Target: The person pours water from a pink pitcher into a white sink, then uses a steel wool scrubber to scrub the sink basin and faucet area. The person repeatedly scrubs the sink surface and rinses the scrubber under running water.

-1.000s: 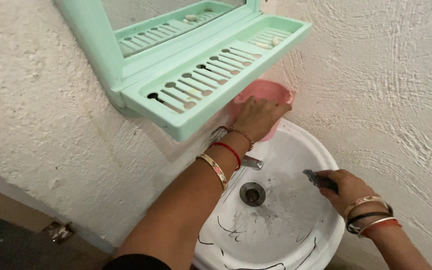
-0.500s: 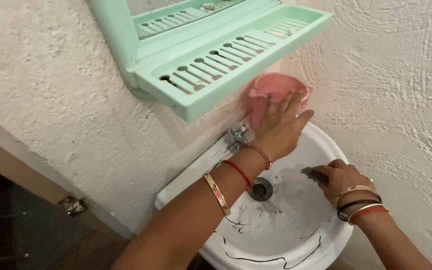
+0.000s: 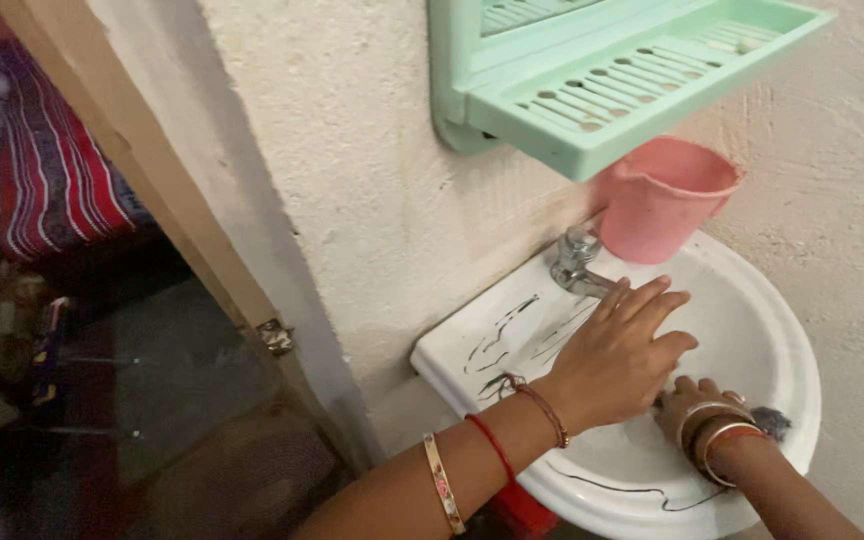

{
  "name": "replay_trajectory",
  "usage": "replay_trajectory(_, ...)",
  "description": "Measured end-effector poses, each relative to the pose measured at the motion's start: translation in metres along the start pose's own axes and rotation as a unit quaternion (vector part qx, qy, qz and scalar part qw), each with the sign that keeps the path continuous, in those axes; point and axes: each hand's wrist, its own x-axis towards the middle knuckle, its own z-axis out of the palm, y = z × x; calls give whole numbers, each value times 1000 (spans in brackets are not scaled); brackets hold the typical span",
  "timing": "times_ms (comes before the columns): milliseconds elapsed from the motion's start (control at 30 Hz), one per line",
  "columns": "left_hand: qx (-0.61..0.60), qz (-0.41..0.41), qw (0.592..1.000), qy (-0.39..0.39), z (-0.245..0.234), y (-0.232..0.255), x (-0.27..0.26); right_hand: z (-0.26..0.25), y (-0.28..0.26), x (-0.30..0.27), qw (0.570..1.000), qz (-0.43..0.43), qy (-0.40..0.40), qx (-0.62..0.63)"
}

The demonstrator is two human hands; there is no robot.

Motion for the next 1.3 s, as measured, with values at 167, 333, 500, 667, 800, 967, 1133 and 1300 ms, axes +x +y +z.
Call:
replay_trajectory(167,-4,-91,996,-9,-19,-26,-59,26,-53,33,994,-66,-29,83)
replay_trajectory(333,-9,-198,980,9,-37,-59,-101,25,-98,39,917,-148,39,368)
replay_trajectory(500,-44,-221,970,96,-48,-85,-115,-1,-134,-3,812,-95,321,477)
replay_trajectory(667,-81,-245,956,137,-46,-84,-114,-8,-170,-27,759,-121,510,387)
replay_trajectory(800,-62,-234,956,165,-45,-81,-114,-35,-159,18,817,-134,469,309)
replay_trajectory(967,-59,-228,957,168,-49,-81,-113,-102,-105,96,858,-42,450,246)
replay_trajectory(1133,-60,-228,957,167,-50,-82,-113,-57,-120,64,784,-151,528,291)
replay_trajectory(1300,-53,-217,960,170,-49,-82,-116,-64,-121,44,773,-201,492,347)
